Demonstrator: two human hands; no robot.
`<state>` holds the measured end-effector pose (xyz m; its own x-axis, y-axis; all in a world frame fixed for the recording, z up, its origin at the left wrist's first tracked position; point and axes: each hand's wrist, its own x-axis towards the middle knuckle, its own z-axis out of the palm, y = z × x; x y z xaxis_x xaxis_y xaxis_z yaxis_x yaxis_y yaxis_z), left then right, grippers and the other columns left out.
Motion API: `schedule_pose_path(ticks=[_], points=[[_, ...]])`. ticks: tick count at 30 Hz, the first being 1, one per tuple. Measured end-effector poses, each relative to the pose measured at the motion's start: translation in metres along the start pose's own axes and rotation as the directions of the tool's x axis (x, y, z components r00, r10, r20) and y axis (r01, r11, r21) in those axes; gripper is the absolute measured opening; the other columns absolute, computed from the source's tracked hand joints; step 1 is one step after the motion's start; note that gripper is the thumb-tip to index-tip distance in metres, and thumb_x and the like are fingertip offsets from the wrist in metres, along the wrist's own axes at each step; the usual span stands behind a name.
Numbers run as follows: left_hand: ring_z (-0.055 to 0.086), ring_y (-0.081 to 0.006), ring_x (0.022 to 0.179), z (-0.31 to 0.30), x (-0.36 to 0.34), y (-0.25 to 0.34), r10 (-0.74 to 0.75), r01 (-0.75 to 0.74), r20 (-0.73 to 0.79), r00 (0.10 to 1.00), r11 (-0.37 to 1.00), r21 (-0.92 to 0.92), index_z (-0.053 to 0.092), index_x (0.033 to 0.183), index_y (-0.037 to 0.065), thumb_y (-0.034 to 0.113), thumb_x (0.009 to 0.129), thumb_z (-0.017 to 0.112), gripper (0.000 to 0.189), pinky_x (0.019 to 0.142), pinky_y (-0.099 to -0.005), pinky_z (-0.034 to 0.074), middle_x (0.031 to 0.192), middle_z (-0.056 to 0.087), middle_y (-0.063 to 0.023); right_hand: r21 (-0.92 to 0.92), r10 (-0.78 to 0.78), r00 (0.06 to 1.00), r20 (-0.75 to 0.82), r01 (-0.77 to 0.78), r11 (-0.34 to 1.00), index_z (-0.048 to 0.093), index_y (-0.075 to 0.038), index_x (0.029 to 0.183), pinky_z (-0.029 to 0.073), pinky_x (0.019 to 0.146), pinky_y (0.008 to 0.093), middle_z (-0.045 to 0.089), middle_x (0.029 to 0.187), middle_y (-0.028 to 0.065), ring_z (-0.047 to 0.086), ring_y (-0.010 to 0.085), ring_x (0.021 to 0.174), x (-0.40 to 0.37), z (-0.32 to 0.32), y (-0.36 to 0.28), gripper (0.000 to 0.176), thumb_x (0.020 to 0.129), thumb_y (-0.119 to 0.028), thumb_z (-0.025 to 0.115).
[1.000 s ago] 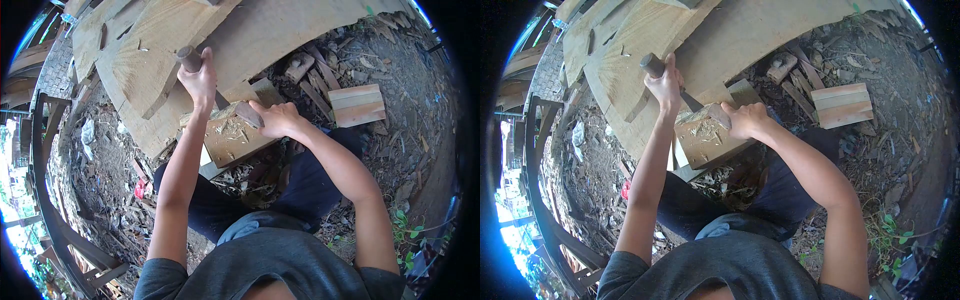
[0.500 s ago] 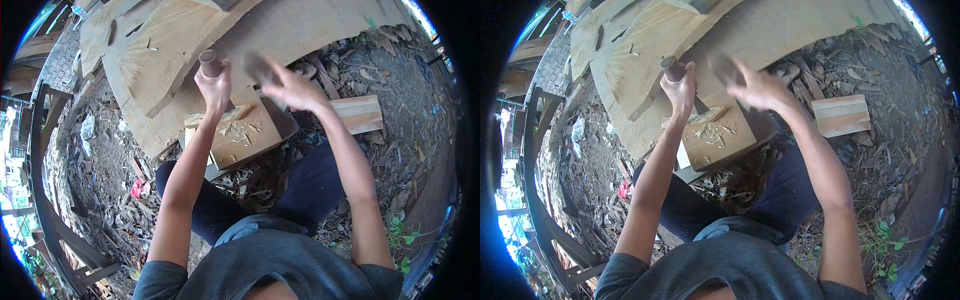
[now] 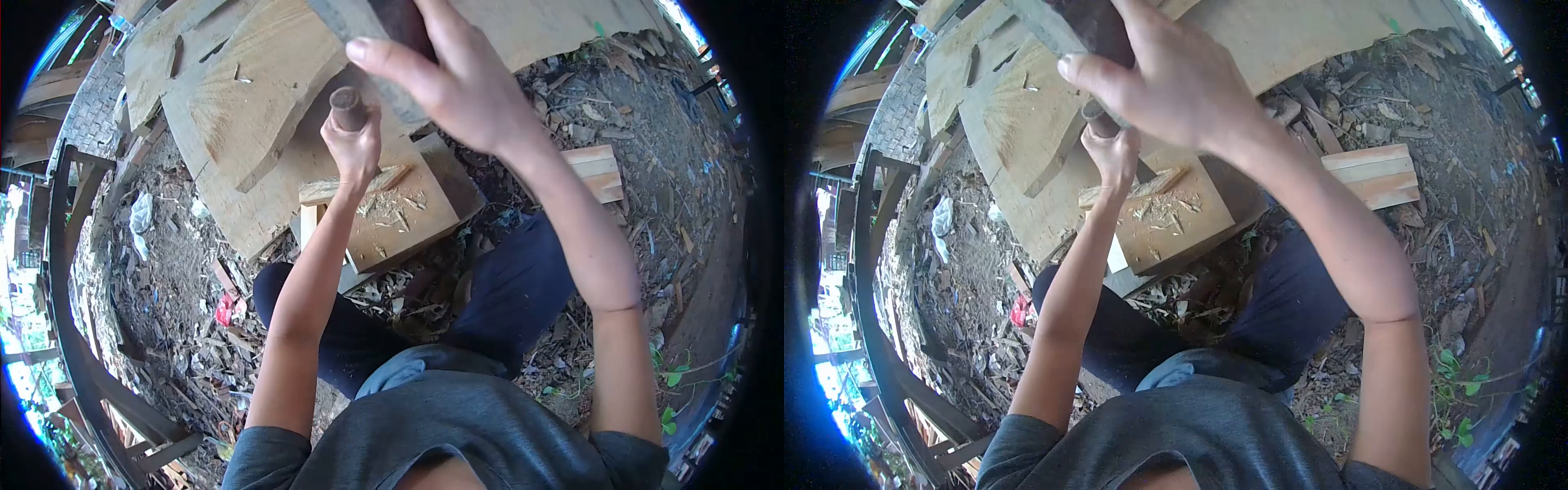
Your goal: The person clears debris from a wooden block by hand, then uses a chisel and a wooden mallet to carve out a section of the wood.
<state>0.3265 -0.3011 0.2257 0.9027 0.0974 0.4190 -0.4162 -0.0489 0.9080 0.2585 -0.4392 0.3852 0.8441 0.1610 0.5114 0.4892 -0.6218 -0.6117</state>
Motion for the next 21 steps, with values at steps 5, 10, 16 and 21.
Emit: schedule_pose_path(ticks=[5,10,16,21], points=[[0.061,-0.0142,0.072,-0.003,-0.008,0.018,0.188,-0.186,-0.047,0.981,0.982,0.044,0.063,0.095,-0.004,0.012,0.079,0.07,0.024,0.068,-0.0285,0.05,0.076,0.066,-0.0059,-0.049,0.246,0.89,0.384,-0.246,0.968,0.021,-0.012,0.15,0.054,0.058,0.0347,0.065,0.103,0.0175,0.065,0.0216,0.071,-0.018,0.008,0.024,0.08,0.087,-0.041,0.061],[0.056,-0.0158,0.052,-0.059,-0.006,0.008,-0.168,0.047,-0.445,0.88,0.961,-0.271,0.055,0.079,0.006,0.013,0.084,0.062,0.012,0.052,-0.0344,0.049,0.059,0.056,-0.0034,-0.096,0.52,0.723,0.455,-0.541,0.836,0.014,-0.012,0.153,0.047,0.044,0.0283,0.068,0.081,0.0121,0.062,0.0164,0.053,-0.06,0.052,0.088,0.086,0.086,-0.047,0.055],[0.056,-0.0177,0.057,-0.331,0.018,0.061,0.033,-0.067,-0.739,0.673,0.998,-0.016,0.055,0.08,0.008,0.023,0.088,0.052,0.017,0.064,-0.0306,0.052,0.066,0.058,-0.0062,-0.569,0.545,0.563,0.621,-0.155,0.808,0.016,-0.015,0.153,0.052,0.072,0.0387,0.071,0.095,0.0164,0.07,0.026,0.082,-0.1,0.084,0.103,0.086,0.08,-0.039,0.057],[0.059,-0.0177,0.062,-0.557,-0.041,0.201,0.611,0.131,-0.662,0.435,0.684,0.718,0.059,0.088,0.006,0.021,0.089,0.054,0.016,0.065,-0.0303,0.052,0.073,0.062,-0.0078,-0.557,0.554,0.545,0.629,-0.181,0.811,0.018,-0.015,0.152,0.051,0.078,0.0393,0.07,0.097,0.0186,0.069,0.0302,0.088,-0.102,0.082,0.103,0.085,0.081,-0.038,0.057]])
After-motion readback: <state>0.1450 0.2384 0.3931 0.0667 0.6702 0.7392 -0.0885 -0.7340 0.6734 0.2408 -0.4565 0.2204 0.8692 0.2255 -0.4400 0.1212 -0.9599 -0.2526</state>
